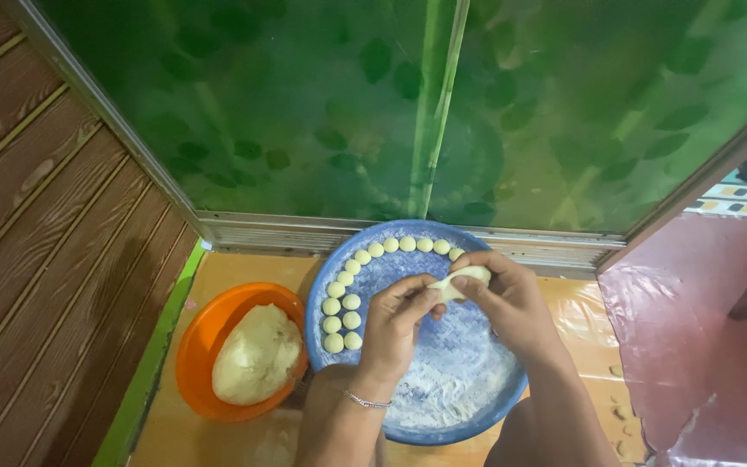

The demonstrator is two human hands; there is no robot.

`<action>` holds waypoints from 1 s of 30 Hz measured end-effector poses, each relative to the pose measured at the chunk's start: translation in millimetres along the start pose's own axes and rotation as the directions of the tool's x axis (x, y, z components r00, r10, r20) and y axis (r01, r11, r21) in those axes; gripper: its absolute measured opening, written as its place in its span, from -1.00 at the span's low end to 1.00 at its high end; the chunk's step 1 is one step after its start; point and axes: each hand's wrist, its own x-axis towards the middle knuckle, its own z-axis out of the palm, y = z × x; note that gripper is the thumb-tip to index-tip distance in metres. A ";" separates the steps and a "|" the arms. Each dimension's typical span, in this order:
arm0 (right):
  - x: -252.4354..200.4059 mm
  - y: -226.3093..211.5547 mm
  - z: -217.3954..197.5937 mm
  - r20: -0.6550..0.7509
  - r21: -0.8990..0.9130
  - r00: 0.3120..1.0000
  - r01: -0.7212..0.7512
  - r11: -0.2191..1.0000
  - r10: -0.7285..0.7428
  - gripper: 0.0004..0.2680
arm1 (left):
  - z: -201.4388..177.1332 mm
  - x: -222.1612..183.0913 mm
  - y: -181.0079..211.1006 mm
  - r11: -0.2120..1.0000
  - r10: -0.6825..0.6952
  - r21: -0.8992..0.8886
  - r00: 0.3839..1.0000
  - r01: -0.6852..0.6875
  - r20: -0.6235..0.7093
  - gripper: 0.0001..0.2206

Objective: Rolling small pieces of dough into uniform balls and arranging them in a tray

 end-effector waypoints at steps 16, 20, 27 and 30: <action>19.9 22.6 -61.9 -0.319 0.725 0.902 0.035 0.688 0.290 -0.80 | -212.7 10.1 -6.2 0.718 0.002 0.634 0.909 0.289 -0.418 -0.77; 17.0 24.9 -52.6 -0.316 0.676 0.925 0.061 0.735 0.213 -0.89 | -345.0 -12.0 -81.7 0.167 0.116 0.864 0.861 0.475 -0.496 -0.51; 23.3 37.1 -58.4 -0.223 0.805 0.961 0.087 0.587 0.164 -0.76 | -359.9 -32.2 -103.5 -0.565 -0.210 0.824 0.957 0.047 -0.199 -0.67; 19.9 34.0 -57.8 -0.157 0.869 0.984 0.096 0.486 0.087 -0.78 | -318.4 -17.9 -69.9 -0.489 -0.261 0.865 0.927 0.112 -0.268 -0.55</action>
